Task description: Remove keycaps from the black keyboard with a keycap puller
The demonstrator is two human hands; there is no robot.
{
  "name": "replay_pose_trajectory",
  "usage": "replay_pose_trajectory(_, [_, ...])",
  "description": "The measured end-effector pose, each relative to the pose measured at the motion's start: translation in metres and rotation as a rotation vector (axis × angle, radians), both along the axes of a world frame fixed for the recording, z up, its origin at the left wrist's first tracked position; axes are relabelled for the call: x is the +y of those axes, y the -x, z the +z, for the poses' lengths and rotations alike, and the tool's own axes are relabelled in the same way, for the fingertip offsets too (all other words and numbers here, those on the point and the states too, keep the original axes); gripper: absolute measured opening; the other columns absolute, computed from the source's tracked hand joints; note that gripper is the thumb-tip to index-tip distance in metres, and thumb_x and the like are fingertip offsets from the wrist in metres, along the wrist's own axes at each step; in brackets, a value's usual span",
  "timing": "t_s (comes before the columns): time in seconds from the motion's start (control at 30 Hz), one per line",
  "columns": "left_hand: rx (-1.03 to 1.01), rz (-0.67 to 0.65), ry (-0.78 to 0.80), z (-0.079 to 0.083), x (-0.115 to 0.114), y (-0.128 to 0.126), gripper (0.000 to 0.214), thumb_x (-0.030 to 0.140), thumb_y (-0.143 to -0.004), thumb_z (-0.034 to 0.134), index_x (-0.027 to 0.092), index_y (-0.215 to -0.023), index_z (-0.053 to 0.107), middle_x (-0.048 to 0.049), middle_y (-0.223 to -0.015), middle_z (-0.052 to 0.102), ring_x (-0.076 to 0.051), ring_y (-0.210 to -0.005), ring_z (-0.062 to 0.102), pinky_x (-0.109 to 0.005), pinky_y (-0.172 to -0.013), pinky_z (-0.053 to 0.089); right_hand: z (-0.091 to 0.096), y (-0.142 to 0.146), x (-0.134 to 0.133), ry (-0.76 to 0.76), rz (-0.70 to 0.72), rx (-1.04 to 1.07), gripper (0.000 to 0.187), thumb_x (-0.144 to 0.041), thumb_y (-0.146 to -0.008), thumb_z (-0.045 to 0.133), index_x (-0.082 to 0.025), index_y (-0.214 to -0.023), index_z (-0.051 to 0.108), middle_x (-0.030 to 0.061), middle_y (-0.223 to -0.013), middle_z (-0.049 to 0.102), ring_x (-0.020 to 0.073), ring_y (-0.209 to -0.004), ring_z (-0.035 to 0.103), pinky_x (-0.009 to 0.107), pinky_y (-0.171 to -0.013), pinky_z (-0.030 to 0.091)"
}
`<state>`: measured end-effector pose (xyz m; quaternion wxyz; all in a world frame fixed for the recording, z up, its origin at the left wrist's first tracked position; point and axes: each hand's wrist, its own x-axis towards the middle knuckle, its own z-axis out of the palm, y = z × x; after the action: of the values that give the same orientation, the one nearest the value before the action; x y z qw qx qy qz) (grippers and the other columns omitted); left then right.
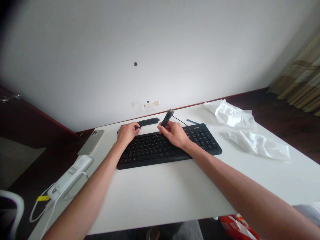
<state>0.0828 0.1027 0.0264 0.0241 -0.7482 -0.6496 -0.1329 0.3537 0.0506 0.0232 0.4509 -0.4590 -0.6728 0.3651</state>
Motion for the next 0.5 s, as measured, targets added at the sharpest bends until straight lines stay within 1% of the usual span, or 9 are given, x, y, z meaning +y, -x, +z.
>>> replay_pose_trajectory(0.13, [-0.016,0.013,0.007,-0.002,0.000,0.001,0.018,0.034,-0.092,0.069,0.032,-0.108,0.076,-0.0019,-0.082,0.076,-0.023,-0.081,0.069,-0.031,-0.074,0.046,-0.001,0.000,0.001,0.000,-0.001,0.010,0.033,-0.050,-0.098,0.063,-0.018,-0.102,0.072,0.0072,-0.084,0.079,0.0226,-0.074,0.071,0.032,-0.067,0.057])
replay_pose_trajectory(0.27, [-0.025,0.013,0.010,-0.003,-0.001,0.004,0.013,0.034,-0.092,0.069,0.032,-0.101,0.076,-0.0011,-0.079,0.075,-0.023,-0.080,0.069,-0.030,-0.071,0.043,0.000,0.000,0.000,0.004,-0.002,0.005,0.033,-0.050,-0.098,0.063,-0.018,-0.102,0.072,0.0072,-0.084,0.079,0.0219,-0.071,0.071,0.033,-0.067,0.057])
replay_pose_trajectory(0.33, [-0.033,0.017,0.009,0.000,-0.002,0.004,0.012,0.033,-0.091,0.070,0.031,-0.101,0.076,-0.0008,-0.081,0.075,-0.023,-0.080,0.069,-0.030,-0.070,0.042,0.001,0.000,0.000,0.002,-0.002,-0.004,0.034,-0.050,-0.097,0.064,-0.018,-0.102,0.072,0.0073,-0.084,0.079,0.0217,-0.070,0.070,0.033,-0.067,0.057])
replay_pose_trajectory(0.43, [-0.069,-0.015,-0.037,0.015,-0.012,-0.008,0.015,0.031,-0.091,0.071,0.029,-0.105,0.075,-0.0004,-0.081,0.075,-0.022,-0.077,0.068,-0.030,-0.068,0.042,0.001,0.000,0.000,0.006,-0.007,-0.002,0.034,-0.051,-0.097,0.064,-0.018,-0.101,0.072,0.0069,-0.083,0.079,0.0215,-0.070,0.070,0.032,-0.067,0.056])
replay_pose_trajectory(0.5, [-0.116,-0.073,-0.143,0.031,-0.029,-0.027,0.013,0.033,-0.094,0.065,0.027,-0.098,0.076,-0.0006,-0.073,0.071,-0.019,-0.070,0.065,-0.030,-0.067,0.042,0.001,0.000,0.000,0.014,-0.012,0.008,0.034,-0.051,-0.097,0.063,-0.018,-0.102,0.071,0.0065,-0.083,0.079,0.0213,-0.070,0.070,0.032,-0.066,0.056])
